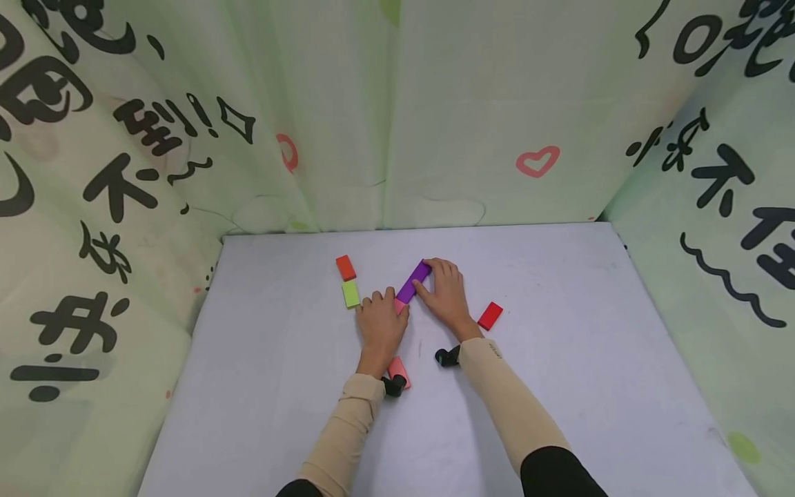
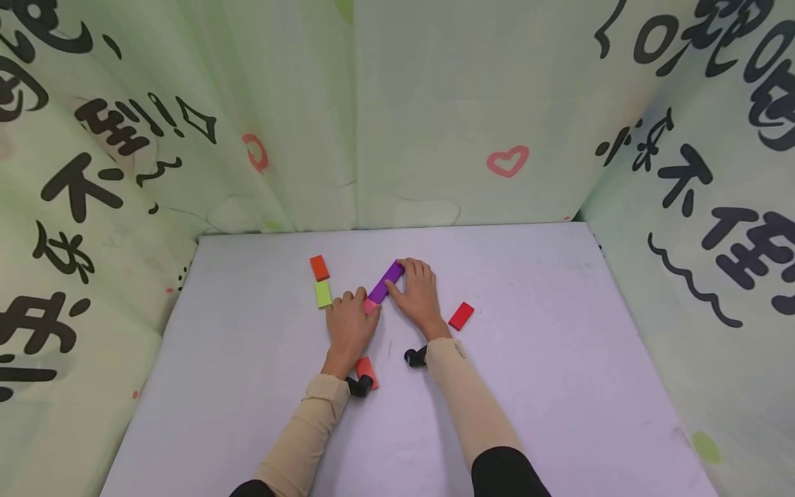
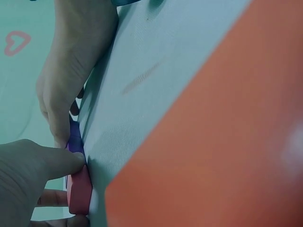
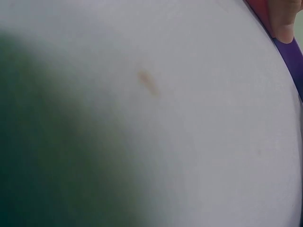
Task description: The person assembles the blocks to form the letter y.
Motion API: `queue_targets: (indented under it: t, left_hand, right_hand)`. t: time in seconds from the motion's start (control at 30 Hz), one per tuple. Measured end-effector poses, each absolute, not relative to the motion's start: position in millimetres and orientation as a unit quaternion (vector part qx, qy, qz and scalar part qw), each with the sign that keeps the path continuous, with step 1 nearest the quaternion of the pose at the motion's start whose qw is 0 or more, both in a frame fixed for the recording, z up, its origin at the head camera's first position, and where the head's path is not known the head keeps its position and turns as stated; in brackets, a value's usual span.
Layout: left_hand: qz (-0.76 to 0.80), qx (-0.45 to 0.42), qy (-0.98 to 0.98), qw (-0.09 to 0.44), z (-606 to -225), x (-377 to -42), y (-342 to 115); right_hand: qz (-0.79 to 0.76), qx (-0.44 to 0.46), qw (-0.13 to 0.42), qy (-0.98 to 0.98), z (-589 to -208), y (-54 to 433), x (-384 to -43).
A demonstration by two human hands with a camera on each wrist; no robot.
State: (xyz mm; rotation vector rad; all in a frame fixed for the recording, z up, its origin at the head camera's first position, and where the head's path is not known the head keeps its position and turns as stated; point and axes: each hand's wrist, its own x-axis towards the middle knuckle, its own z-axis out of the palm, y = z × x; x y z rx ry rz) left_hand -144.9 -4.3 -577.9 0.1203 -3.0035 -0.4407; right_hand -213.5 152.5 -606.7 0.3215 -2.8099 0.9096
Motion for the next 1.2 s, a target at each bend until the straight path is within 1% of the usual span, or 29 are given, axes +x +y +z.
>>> queue_targets:
  t: [0.17,1.0,1.2]
  left_hand:
    - [-0.141,0.039,-0.988,0.057,-578,-146,-5]
    - [-0.150,0.019,-0.988,0.031,-576,-144,-11]
    - [-0.166,0.005,-0.985,0.049,-576,-141,-16]
  right_hand:
    - [0.304,0.109,0.084,-0.943,-605,152,-214]
    - [0.293,0.108,0.064,-0.948,-605,152,-212]
    - [0.291,0.115,0.069,-0.947,-606,154,-213]
